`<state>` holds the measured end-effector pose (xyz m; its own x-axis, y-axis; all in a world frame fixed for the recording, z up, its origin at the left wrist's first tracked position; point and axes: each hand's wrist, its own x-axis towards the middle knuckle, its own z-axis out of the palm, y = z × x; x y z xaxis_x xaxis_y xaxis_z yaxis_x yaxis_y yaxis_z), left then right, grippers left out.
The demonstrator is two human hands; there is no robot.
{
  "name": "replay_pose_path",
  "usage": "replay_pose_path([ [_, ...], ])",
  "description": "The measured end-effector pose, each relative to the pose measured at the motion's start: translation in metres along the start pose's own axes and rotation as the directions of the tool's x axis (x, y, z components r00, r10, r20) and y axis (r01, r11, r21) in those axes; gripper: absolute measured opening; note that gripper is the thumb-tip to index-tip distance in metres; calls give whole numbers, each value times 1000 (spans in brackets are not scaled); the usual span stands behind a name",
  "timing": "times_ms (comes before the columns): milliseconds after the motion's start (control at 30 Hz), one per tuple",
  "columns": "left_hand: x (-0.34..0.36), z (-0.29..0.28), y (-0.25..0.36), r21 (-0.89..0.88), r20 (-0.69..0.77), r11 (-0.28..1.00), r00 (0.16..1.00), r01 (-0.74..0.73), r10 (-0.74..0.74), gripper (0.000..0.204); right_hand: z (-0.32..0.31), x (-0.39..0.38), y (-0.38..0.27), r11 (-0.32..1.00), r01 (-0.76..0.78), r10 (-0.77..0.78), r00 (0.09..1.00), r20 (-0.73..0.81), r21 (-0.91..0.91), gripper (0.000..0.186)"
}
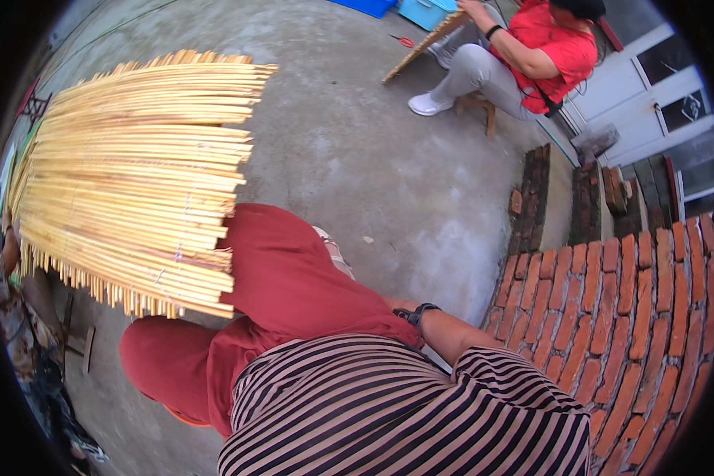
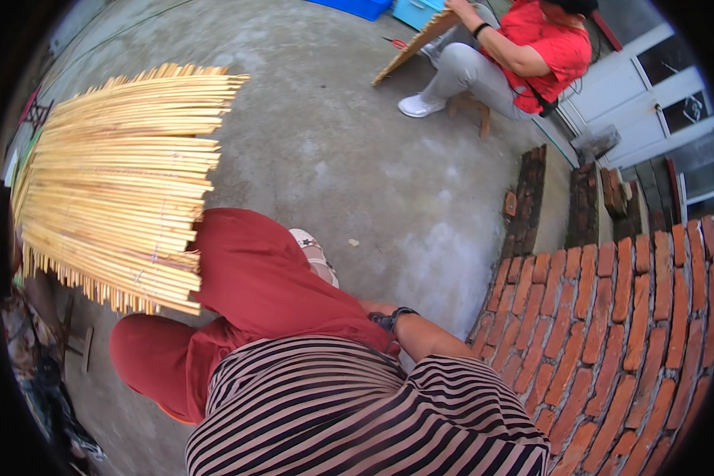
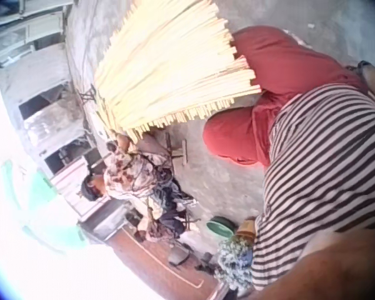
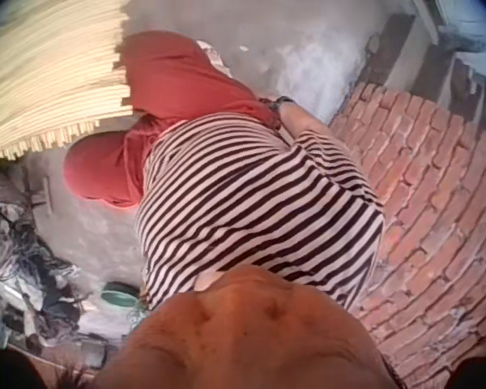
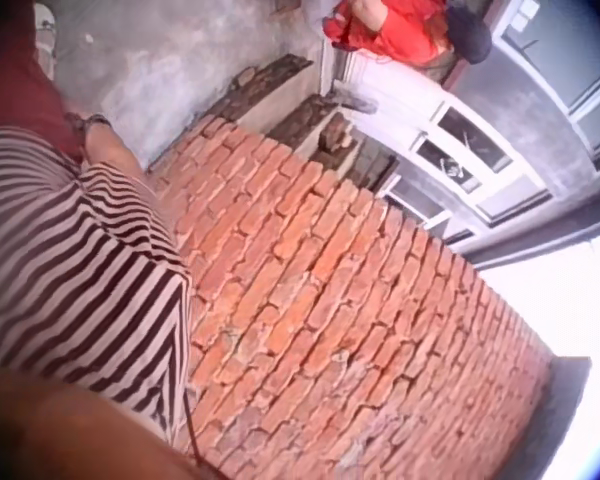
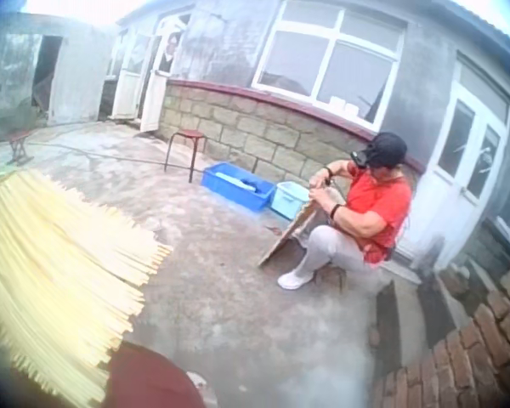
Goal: The person weaves a mat by threading string through a row of reeds. They pull the string tight, tie knots to secure the reeds together, and use scissors to cut the excess string.
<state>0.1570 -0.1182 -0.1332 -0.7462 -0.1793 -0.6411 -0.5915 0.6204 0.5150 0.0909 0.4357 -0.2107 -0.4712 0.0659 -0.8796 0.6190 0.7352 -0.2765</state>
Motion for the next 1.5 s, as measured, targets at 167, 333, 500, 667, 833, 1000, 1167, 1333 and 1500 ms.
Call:
replay_pose_path([
  [167,26,-24,52,85,19,994,998,-68,66,31,71,-57,86,977,-208,211,960,184,-39,54],
  [333,52,-34,98,181,59,981,996,-74,65,32,116,-82,106,955,-286,254,927,278,81,54],
  [500,54,-43,129,251,68,968,998,-25,9,32,120,-75,114,950,-277,215,917,337,147,54],
  [667,36,-56,143,243,49,970,998,24,-37,33,99,-44,113,977,-197,151,904,400,77,54],
  [833,24,-50,149,198,25,978,997,67,-74,34,54,14,93,996,-24,65,862,502,-87,54],
  [1000,24,-39,137,134,7,986,995,97,-99,35,-6,69,42,949,223,-54,810,584,-221,54],
  [1167,17,-29,123,59,-5,991,993,116,-116,36,-87,127,-24,879,327,-229,928,294,-348,56],
  [1333,-7,-17,91,-39,-40,988,988,149,-150,37,-148,143,-155,951,309,-309,942,129,17,53],
  [1500,13,0,86,-65,39,996,998,58,-56,38,-114,98,-161,760,-56,-164,948,273,648,56],
])
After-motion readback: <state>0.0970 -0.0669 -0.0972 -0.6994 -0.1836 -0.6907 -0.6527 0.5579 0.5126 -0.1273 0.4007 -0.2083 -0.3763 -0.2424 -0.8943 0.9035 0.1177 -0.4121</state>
